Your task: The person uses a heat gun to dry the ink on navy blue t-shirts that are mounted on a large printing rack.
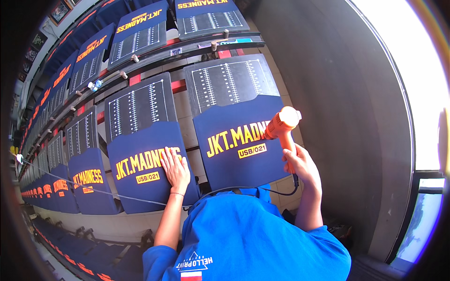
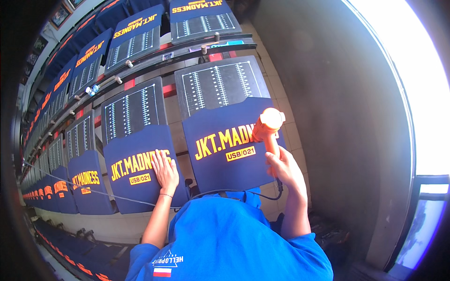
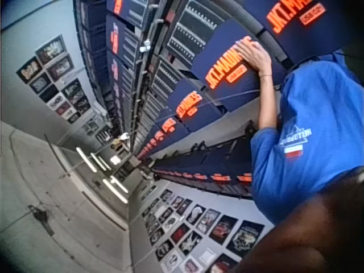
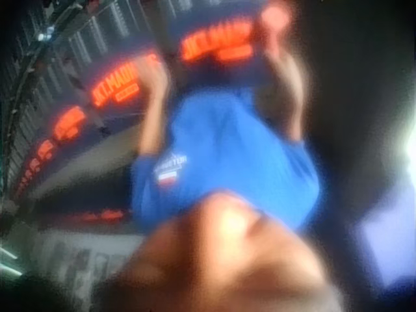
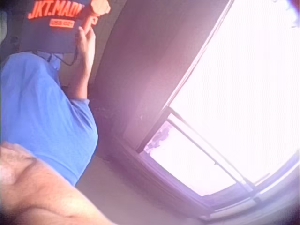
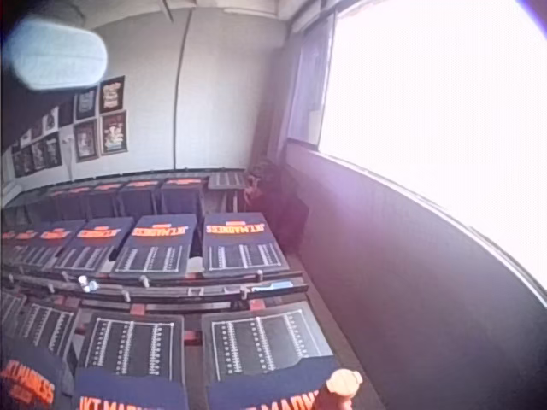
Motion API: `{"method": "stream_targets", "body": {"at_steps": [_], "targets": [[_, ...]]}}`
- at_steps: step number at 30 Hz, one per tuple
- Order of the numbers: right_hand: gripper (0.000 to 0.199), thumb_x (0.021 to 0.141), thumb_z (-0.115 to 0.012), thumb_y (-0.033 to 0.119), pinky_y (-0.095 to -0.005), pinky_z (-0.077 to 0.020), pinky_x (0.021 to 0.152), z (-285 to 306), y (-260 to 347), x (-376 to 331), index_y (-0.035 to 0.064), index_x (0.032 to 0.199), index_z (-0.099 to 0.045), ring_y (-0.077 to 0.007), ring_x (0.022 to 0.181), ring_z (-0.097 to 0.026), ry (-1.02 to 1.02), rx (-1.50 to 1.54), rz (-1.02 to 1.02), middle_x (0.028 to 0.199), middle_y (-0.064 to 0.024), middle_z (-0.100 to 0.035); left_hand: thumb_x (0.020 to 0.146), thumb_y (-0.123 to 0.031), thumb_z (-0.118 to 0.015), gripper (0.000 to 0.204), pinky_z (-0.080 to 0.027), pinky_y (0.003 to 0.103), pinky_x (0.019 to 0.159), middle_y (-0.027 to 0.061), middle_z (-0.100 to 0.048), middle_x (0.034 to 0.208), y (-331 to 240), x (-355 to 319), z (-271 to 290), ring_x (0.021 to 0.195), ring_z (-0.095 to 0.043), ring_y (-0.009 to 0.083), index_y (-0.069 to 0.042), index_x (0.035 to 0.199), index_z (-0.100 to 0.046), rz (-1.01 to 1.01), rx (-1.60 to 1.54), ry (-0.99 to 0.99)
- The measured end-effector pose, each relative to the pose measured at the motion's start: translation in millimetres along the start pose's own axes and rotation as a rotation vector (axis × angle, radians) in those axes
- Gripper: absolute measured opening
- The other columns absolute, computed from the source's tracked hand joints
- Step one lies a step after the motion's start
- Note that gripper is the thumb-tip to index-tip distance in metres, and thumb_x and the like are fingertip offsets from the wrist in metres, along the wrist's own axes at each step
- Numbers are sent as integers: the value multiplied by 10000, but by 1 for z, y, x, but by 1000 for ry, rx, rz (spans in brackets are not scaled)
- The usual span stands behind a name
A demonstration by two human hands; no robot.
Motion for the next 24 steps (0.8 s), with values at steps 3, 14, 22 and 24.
{"method": "stream_targets", "body": {"at_steps": [3, 14, 22, 24], "targets": [[276, 988, -595, 282, -237, -461, 543, 2, 0, -6, 31, 1104, -584, -85, 612, -577, -1, 27, -16, 832, -24, -597, 1023, -341, -441, 661, -78, 506, 1240, 208, -182, 1648, -16, -11, -1, 1535, -117, 383, 20, 1551, -273, -58, -22, 6], [278, 983, -606, 294, -254, -462, 546, 9, 9, 34, 31, 1072, -578, -93, 598, -575, 64, 84, 71, 826, -27, -592, 950, -223, -596, 667, -159, 592, 1203, 262, -253, 1602, 78, -34, 149, 1501, -188, 445, -34, 1534, -335, 271, 231, -505], [311, 983, -624, 318, -255, -474, 555, 2, 14, 45, 36, 1100, -565, -97, 616, -588, 90, 133, 70, 836, -29, -596, 1028, -414, -545, 558, -515, 364, 780, 119, -616, 1121, 241, -133, 71, 945, -634, 219, 12, 1383, -481, 1046, -1131, -412], [318, 982, -626, 323, -254, -480, 561, -8, 17, 44, 36, 1103, -563, -99, 621, -593, 131, 143, 51, 844, -30, -598, 1040, -424, -524, 453, -510, 317, 725, 83, -641, 1006, 214, -136, 33, 894, -642, 185, -18, 1229, -586, 911, -1435, -99]]}}
Point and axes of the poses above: each hand's wrist, its own x-axis towards the middle knuckle, its own z-axis out of the back of the hand, y = z × x, the point moved 10 cm from there along x, towards the middle knuckle
